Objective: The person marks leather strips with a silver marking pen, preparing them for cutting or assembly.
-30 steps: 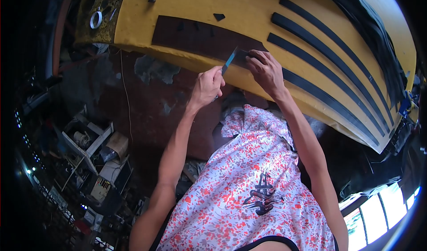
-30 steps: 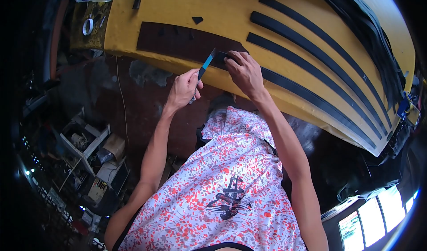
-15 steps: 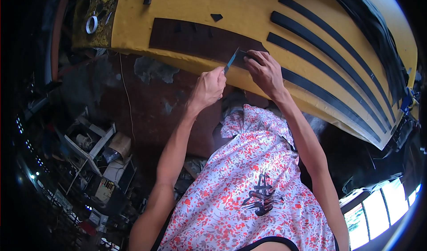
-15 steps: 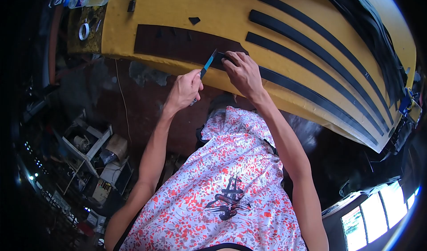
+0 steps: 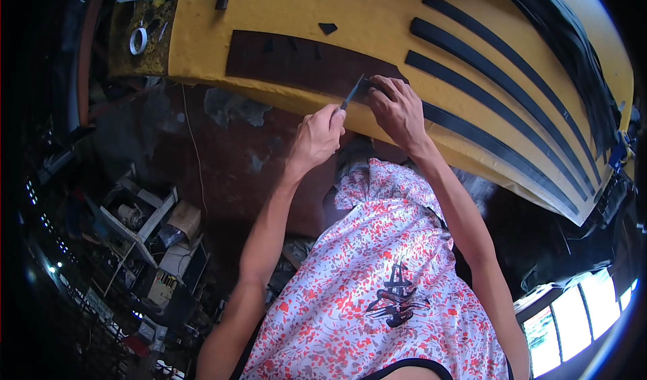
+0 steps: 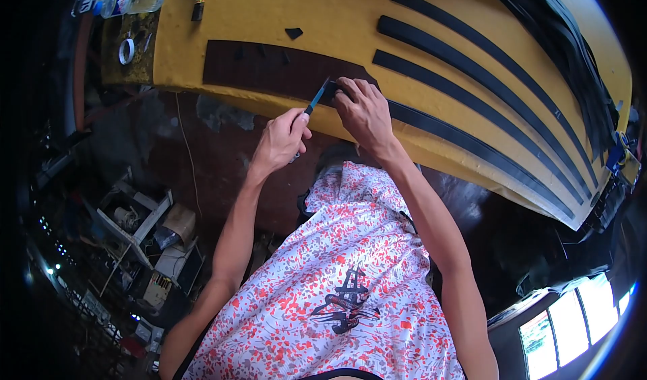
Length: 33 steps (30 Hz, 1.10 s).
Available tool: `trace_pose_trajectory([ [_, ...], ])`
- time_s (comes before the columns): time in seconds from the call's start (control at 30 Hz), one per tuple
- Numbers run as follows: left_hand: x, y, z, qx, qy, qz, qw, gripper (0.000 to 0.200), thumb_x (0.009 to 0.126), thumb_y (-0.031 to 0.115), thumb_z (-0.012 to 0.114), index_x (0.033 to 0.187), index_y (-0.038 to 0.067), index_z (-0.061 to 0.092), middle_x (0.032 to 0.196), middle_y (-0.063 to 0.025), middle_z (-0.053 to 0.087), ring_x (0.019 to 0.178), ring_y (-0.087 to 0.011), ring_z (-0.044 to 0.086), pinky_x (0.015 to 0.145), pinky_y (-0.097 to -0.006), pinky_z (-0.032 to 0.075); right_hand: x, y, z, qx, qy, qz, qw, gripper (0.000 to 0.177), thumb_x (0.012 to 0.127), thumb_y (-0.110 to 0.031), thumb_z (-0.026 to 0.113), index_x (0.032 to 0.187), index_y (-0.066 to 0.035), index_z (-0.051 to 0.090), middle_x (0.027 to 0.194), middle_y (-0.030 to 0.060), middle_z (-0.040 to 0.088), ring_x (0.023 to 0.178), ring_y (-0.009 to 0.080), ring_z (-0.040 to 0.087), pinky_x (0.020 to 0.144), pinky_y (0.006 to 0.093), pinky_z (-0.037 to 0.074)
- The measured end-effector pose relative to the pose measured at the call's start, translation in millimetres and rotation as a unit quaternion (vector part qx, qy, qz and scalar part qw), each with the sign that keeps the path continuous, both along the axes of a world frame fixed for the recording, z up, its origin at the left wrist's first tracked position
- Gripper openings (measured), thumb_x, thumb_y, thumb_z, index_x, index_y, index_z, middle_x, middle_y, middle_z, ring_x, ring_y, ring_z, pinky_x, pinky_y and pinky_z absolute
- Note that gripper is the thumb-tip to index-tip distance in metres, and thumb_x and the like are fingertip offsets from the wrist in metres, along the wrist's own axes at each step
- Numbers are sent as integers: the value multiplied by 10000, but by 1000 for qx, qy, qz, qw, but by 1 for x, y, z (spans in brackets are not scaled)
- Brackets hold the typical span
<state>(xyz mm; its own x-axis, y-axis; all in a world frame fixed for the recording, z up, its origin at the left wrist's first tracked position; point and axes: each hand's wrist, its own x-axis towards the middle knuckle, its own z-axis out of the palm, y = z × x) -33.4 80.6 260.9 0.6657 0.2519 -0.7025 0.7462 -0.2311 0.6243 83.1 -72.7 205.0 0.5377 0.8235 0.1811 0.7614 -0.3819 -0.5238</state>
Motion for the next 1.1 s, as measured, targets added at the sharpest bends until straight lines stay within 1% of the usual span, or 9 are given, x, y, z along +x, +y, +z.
trace_pose_trajectory([
  [0.13, -21, -11, -12, 66, -92, 29, 993, 296, 923, 132, 493, 1168, -26, 544, 879, -140, 662, 668, -165, 656, 621, -311, 519, -2, 1, -6, 11, -18, 1, 1000, 136, 718, -87, 639, 846, -48, 614, 1075, 85, 613, 982, 251, 587, 818, 350, 492],
  [0.2, -20, -14, 3, 76, -134, 35, 987, 338, 896, 91, 531, 1213, -26, 525, 978, -188, 653, 760, -256, 668, 693, -356, 526, -3, 0, -10, 15, -13, 0, 1000, 149, 719, -89, 642, 859, -47, 618, 1072, 82, 616, 980, 248, 589, 817, 348, 493],
  [0.23, -21, -17, 6, 77, -134, 35, 987, 338, 896, 91, 531, 1213, -26, 525, 978, -188, 653, 760, -256, 668, 693, -356, 526, -3, 0, -11, 19, -8, -2, 1000, 161, 720, -90, 645, 873, -46, 622, 1069, 79, 618, 978, 244, 591, 815, 346, 493],
  [0.3, -23, -25, 12, 217, -195, -14, 956, 365, 892, 99, 522, 1238, -17, 517, 979, -223, 645, 810, -367, 645, 729, -413, 518, -4, 0, -12, 25, -4, -8, 1000, 175, 721, -90, 648, 889, -46, 626, 1068, 76, 620, 976, 240, 593, 814, 344, 494],
  [0.33, -22, -30, 18, 217, -195, -13, 956, 365, 892, 99, 522, 1238, -17, 517, 979, -223, 645, 810, -367, 645, 729, -413, 518, -4, 0, -12, 30, 1, -13, 999, 188, 723, -91, 650, 905, -46, 630, 1068, 74, 622, 975, 237, 594, 813, 341, 495],
  [0.4, -18, -39, 32, 224, -99, -26, 969, 378, 891, 104, 500, 1252, -8, 516, 957, -250, 632, 842, -430, 612, 737, -458, 504, -3, -1, -12, 33, -2, -10, 999, 189, 725, -91, 651, 908, -45, 635, 1062, 71, 621, 971, 235, 593, 808, 338, 494],
  [0.43, -18, -44, 34, 249, -97, -40, 963, 398, 884, 107, 491, 1268, 7, 518, 874, -239, 633, 787, -413, 620, 695, -465, 502, -2, -1, -12, 36, -4, -7, 999, 191, 726, -92, 652, 910, -44, 639, 1055, 68, 621, 968, 233, 591, 803, 336, 494],
  [0.63, -11, -56, 32, 270, -70, -80, 957, 434, 864, 96, 513, 1293, 31, 520, 744, -213, 612, 675, -381, 613, 620, -462, 497, -1, 2, -12, 37, 17, -13, 999, 168, 711, -84, 653, 875, -48, 644, 1034, 60, 613, 947, 235, 578, 793, 344, 488],
  [1.1, 0, -54, 34, 295, -53, -109, 948, 397, 859, 117, 507, 1244, 45, 573, 740, -218, 627, 657, -391, 627, 610, -471, 512, -1, 4, -12, 26, 37, -13, 999, 176, 687, -75, 650, 860, -46, 644, 1100, 71, 605, 971, 244, 563, 813, 347, 484],
])
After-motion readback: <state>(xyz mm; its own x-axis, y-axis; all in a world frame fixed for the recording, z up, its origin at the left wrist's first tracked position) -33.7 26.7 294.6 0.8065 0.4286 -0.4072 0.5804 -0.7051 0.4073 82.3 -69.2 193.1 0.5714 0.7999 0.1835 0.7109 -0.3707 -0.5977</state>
